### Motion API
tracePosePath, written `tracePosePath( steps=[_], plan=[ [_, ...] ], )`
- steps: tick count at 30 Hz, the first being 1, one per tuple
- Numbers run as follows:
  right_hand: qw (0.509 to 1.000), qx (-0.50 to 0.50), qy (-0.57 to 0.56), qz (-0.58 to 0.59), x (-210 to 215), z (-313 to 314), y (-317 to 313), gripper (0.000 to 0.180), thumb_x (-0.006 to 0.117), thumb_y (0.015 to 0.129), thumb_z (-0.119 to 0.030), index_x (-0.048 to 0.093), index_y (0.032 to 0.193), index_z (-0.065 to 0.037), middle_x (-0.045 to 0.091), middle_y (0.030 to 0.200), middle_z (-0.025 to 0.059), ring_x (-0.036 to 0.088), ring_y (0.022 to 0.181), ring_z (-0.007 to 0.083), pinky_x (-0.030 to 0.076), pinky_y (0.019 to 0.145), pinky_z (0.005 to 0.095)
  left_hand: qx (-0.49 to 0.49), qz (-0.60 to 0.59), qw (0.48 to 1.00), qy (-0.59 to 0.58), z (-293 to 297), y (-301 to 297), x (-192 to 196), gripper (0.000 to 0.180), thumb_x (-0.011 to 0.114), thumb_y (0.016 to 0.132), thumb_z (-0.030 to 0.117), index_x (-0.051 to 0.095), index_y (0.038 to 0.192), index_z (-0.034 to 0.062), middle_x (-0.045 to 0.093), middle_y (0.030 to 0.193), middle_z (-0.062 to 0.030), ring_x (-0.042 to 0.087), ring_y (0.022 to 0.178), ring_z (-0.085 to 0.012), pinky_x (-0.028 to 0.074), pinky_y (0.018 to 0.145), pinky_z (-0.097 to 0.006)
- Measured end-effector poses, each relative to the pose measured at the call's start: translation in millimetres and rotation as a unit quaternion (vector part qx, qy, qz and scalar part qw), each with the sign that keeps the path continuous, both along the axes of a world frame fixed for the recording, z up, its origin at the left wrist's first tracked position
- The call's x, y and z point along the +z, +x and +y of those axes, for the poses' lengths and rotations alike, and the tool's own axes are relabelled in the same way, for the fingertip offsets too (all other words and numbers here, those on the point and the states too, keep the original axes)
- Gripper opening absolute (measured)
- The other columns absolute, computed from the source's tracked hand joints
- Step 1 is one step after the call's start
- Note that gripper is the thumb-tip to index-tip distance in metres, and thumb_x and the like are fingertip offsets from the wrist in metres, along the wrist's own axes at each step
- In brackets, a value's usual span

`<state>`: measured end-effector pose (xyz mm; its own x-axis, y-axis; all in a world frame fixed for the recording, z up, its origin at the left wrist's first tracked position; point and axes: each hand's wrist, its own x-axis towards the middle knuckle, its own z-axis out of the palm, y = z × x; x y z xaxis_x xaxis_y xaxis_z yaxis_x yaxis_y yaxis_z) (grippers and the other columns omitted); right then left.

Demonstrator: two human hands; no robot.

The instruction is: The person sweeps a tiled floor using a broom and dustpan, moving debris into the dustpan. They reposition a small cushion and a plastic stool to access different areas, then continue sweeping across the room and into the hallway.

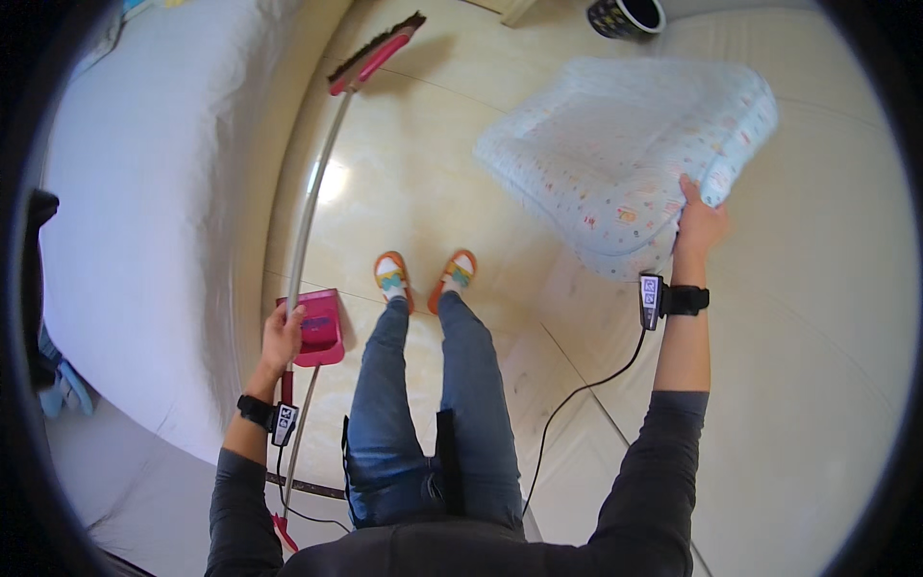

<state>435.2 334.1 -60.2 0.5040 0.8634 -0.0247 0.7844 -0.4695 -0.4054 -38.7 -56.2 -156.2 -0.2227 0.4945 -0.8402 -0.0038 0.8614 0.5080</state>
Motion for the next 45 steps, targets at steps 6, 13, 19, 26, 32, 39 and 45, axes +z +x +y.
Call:
tracePosePath(
  steps=[6,13,19,26,32,39,45],
  plan=[
    [0.988,0.128,-0.061,-0.063,-90.3,41.5,37.7,0.038,0.075,0.063,-0.020,0.062,0.091,0.002,0.065,0.078,0.0119,0.061,0.071,0.0206,0.046,0.066,0.0316,-0.047,0.027,0.998,-0.017,29.1,-11.3,-36.9,0.016,0.055,0.086,0.017,0.055,0.082,0.0010,0.047,0.065,0.0016,0.040,0.062,-0.0067,0.035,0.054,-0.022],
    [0.982,0.161,-0.046,-0.087,-118.8,36.6,75.2,0.038,0.074,0.063,-0.019,0.061,0.092,0.003,0.065,0.079,0.0155,0.062,0.074,0.0228,0.046,0.068,0.0321,-0.105,0.121,0.987,0.020,1.2,-10.0,-61.4,0.019,0.058,0.083,0.018,0.054,0.086,-0.0001,0.047,0.057,-0.0121,0.040,0.050,-0.0145,0.035,0.047,-0.032],
    [0.992,0.071,-0.045,-0.094,-110.6,32.8,97.8,0.036,0.073,0.065,-0.017,0.061,0.091,0.005,0.065,0.081,0.0148,0.062,0.074,0.0220,0.046,0.070,0.0317,-0.187,0.128,0.973,-0.050,30.6,-10.8,-41.3,0.020,0.058,0.083,0.019,0.054,0.089,0.0008,0.045,0.055,-0.0151,0.036,0.047,-0.0157,0.034,0.045,-0.034],
    [0.993,0.081,-0.008,-0.089,-98.1,30.2,121.1,0.030,0.072,0.067,-0.013,0.061,0.089,0.005,0.065,0.081,0.0132,0.062,0.071,0.0187,0.047,0.066,0.0301,-0.223,0.123,0.965,-0.061,46.0,-7.5,-99.6,0.020,0.057,0.083,0.021,0.053,0.092,0.0037,0.052,0.061,-0.0190,0.052,0.051,-0.0304,0.039,0.048,-0.038],
    [0.943,0.004,-0.223,-0.247,-66.5,37.5,78.1,0.062,0.076,0.060,-0.031,0.052,0.103,0.005,0.060,0.091,0.0181,0.060,0.078,0.0283,0.047,0.070,0.0363,-0.233,0.094,0.967,-0.040,35.8,-22.0,-134.2,0.023,0.056,0.083,0.027,0.053,0.096,0.0082,0.058,0.071,-0.0194,0.056,0.065,-0.0390,0.042,0.055,-0.045],
    [0.881,0.200,0.010,-0.428,-59.8,-1.2,13.6,0.065,0.070,0.063,-0.021,0.041,0.117,0.002,0.049,0.108,0.0173,0.049,0.100,0.0293,0.041,0.081,0.0394,-0.253,0.138,0.957,-0.004,43.2,-52.4,-127.4,0.028,0.057,0.082,0.032,0.053,0.095,0.0079,0.059,0.071,-0.0180,0.057,0.066,-0.0382,0.043,0.055,-0.045],
    [0.944,0.264,-0.172,-0.100,-102.6,-113.4,-101.5,0.044,0.064,0.066,-0.008,0.048,0.106,-0.001,0.048,0.107,0.0165,0.046,0.101,0.0303,0.038,0.085,0.0383,-0.234,0.055,0.971,0.012,37.9,-62.3,-124.2,0.028,0.057,0.083,0.032,0.051,0.089,0.0052,0.056,0.065,-0.0183,0.056,0.060,-0.0376,0.041,0.051,-0.042]
  ],
)
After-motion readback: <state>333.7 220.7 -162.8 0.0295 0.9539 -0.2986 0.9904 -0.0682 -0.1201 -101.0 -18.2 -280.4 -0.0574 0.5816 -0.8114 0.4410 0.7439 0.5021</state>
